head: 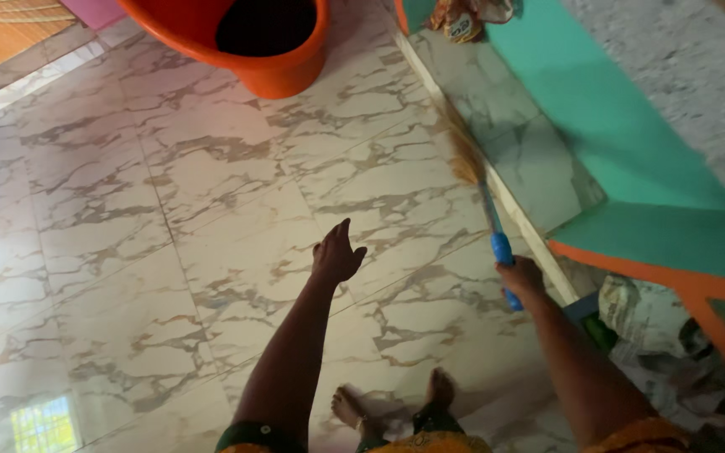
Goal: The person sweeps inside and around a large orange basin using a broom and then places a checkered cloth inside the basin, smoothing it by hand.
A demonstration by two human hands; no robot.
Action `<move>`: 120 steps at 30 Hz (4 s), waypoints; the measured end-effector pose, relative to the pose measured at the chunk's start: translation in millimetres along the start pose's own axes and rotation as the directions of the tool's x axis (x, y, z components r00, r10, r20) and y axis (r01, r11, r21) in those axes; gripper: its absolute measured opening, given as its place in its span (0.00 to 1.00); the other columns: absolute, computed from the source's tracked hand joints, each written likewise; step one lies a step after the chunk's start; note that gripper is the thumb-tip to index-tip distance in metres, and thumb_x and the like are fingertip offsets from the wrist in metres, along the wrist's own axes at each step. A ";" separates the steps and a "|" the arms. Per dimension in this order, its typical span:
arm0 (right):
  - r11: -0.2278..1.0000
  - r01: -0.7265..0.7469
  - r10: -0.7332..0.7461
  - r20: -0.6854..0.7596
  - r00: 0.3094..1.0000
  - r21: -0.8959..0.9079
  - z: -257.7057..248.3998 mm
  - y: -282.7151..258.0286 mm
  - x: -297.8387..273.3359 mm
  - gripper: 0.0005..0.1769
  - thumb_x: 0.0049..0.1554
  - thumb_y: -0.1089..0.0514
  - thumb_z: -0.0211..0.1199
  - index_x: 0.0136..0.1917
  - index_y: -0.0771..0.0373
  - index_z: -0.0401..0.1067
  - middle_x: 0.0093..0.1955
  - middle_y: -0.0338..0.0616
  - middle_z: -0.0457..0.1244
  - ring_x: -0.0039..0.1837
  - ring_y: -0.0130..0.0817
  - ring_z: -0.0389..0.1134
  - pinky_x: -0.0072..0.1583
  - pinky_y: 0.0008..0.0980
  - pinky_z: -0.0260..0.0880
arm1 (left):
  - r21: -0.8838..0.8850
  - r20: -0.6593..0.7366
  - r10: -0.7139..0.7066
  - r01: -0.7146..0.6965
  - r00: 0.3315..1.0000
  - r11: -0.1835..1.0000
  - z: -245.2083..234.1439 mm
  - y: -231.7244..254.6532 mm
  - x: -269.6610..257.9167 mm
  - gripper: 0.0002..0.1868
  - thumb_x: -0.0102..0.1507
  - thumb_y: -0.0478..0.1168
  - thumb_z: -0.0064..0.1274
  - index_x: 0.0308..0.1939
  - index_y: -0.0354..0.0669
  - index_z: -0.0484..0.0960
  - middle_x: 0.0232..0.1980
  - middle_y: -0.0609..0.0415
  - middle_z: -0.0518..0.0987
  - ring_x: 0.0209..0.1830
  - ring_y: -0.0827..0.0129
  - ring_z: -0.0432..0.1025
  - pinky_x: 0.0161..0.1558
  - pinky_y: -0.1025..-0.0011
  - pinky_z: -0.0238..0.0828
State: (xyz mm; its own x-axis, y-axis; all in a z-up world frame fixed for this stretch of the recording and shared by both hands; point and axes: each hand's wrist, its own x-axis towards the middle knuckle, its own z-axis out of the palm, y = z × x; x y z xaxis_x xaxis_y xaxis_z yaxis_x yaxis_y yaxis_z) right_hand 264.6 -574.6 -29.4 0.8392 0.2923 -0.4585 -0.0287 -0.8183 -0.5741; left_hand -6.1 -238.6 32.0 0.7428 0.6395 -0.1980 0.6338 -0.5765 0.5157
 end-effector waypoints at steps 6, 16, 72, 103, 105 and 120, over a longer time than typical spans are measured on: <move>0.993 0.112 -0.115 -0.146 0.983 -0.033 -47.7 27.0 14.6 0.16 0.57 0.48 0.64 0.52 0.62 0.73 0.33 0.51 0.69 0.31 0.45 0.73 0.39 0.43 0.73 | -0.023 -0.013 0.030 -0.030 0.999 0.999 9.4 32.7 7.1 0.45 0.60 0.54 0.60 0.76 0.45 0.57 0.74 0.46 0.66 0.74 0.52 0.62 0.67 0.44 0.60; 0.875 0.142 -0.143 0.033 0.989 -0.462 -33.7 10.8 43.9 0.17 0.50 0.52 0.68 0.46 0.69 0.79 0.39 0.58 0.71 0.42 0.51 0.73 0.47 0.44 0.74 | -0.035 -0.003 -0.022 0.021 1.000 0.999 9.2 26.7 26.9 0.45 0.60 0.54 0.60 0.76 0.44 0.58 0.74 0.46 0.68 0.73 0.51 0.64 0.66 0.44 0.62; 0.934 0.149 -0.162 -0.012 0.987 -0.324 40.7 -273.0 295.9 0.22 0.55 0.46 0.64 0.50 0.68 0.76 0.44 0.60 0.72 0.46 0.55 0.76 0.55 0.51 0.78 | -0.059 0.048 -0.039 0.041 0.998 0.997 -72.9 -108.9 282.0 0.45 0.61 0.55 0.59 0.76 0.44 0.58 0.74 0.44 0.67 0.73 0.51 0.63 0.66 0.47 0.63; 0.739 0.495 -0.490 0.139 0.861 -0.457 33.9 -318.2 410.9 0.21 0.54 0.45 0.65 0.54 0.62 0.75 0.44 0.60 0.71 0.50 0.61 0.73 0.54 0.54 0.74 | -0.183 0.014 -0.288 0.285 0.958 0.941 -69.0 -57.8 327.4 0.44 0.60 0.53 0.59 0.76 0.44 0.58 0.70 0.43 0.72 0.70 0.49 0.67 0.66 0.51 0.65; 0.793 0.457 -0.446 0.128 0.886 -0.403 45.6 -336.4 423.9 0.23 0.52 0.44 0.68 0.51 0.65 0.76 0.44 0.61 0.71 0.50 0.60 0.74 0.54 0.53 0.75 | -0.171 0.030 -0.305 0.305 0.952 0.937 -68.9 -59.2 322.5 0.44 0.61 0.53 0.59 0.76 0.45 0.57 0.70 0.42 0.71 0.70 0.49 0.66 0.66 0.50 0.64; 0.673 0.648 -0.491 0.439 0.752 -0.357 154.7 -330.6 296.5 0.23 0.56 0.45 0.60 0.59 0.59 0.69 0.43 0.57 0.72 0.49 0.59 0.73 0.54 0.55 0.73 | -0.131 0.011 -0.201 0.201 0.979 0.971 -83.8 -36.7 290.9 0.43 0.60 0.51 0.60 0.75 0.44 0.59 0.67 0.41 0.74 0.67 0.47 0.68 0.63 0.47 0.65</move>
State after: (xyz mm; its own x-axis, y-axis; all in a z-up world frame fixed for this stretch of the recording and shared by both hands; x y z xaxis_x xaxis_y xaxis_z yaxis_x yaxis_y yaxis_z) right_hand 439.0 -140.9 -80.5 0.4070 0.8390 -0.3610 0.7180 -0.5382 -0.4413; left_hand 168.7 11.2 25.3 0.6024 0.7369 -0.3066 0.7363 -0.3648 0.5699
